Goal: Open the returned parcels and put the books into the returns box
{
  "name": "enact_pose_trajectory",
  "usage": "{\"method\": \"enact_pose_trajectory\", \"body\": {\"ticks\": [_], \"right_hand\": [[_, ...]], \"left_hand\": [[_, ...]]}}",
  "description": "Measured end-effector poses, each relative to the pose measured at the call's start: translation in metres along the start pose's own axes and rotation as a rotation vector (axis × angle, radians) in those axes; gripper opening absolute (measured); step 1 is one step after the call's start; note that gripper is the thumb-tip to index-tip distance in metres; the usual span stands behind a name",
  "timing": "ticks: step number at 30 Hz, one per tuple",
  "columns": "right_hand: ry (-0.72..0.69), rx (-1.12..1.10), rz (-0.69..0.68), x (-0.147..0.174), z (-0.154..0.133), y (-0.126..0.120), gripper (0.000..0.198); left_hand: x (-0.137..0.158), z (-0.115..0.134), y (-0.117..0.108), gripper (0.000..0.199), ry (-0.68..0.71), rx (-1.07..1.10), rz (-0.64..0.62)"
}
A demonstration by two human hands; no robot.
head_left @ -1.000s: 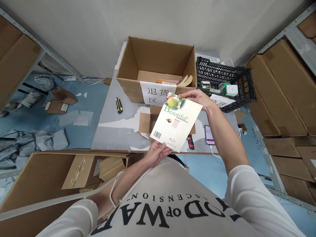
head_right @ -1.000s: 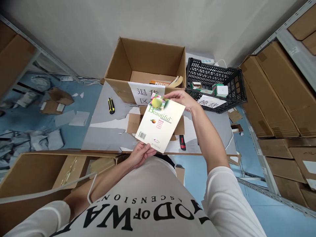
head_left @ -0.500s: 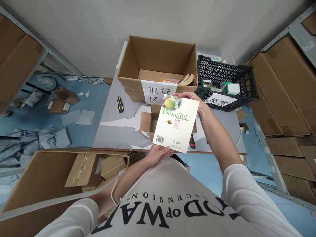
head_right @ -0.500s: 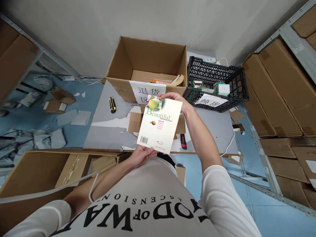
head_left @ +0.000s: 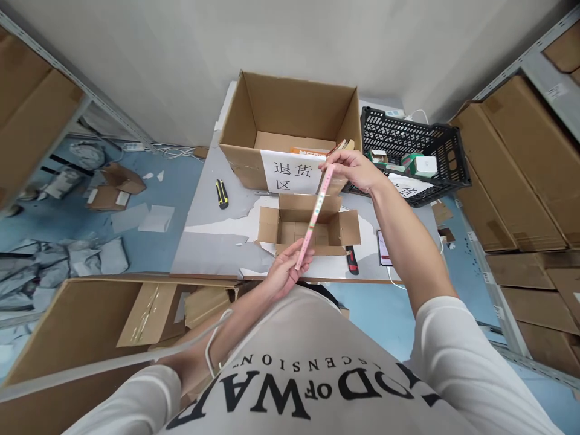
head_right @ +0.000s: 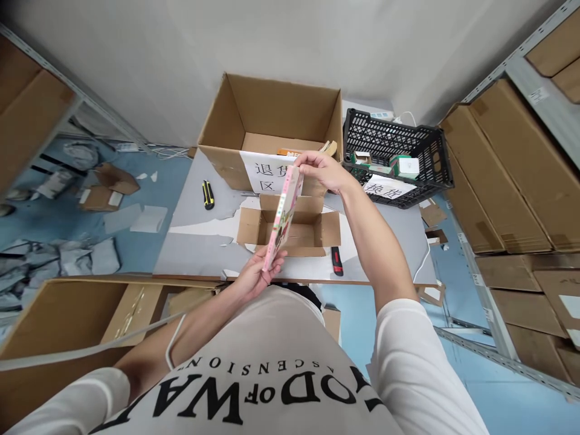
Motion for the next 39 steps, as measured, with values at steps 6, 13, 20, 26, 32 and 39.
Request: {"method": "enact_pose_trajectory", "body": {"ticks": [6, 13, 20, 26, 32, 39], "right_hand": [[0.137, 0.172, 0.024, -0.006, -0.005, -0.001, 0.015], [0.192, 0.234, 0.005, -0.005, 0.003, 0.005, 0.015], [0.274, 0.189, -0.040, -0.003, 0.016, 0.004, 0.016], [0.371, 0.201, -0.137, -0.002, 0.028, 0.003, 0.018], [0.208, 0.315, 0.230, -0.043, 0.031, -0.060, 0.031], [0.204, 0.518, 0.682, -0.104, 0.109, -0.139, 0.038]], "left_hand": [[-0.001, 0.007, -0.007, 0.022, 0.021, -0.128, -0.010], [-0.006, 0.003, -0.010, 0.040, 0.053, -0.289, -0.005], [-0.007, 0.002, -0.011, 0.039, 0.002, -0.234, -0.028], [-0.017, 0.006, -0.018, 0.037, -0.014, -0.202, -0.041], [-0.019, 0.039, -0.019, 0.047, 0.110, -0.287, -0.067], [0.002, 0.069, -0.074, 0.038, 0.328, -0.380, 0.357]]}}
Point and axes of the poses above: each hand's wrist, its own x-axis away from the middle knuckle, its own y-axis out of the palm, z = x × y, the point moved 5 cm from there along -x, towards the middle knuckle, and after that the axes turned 14 degrees about -y, right-handed, at the moved point
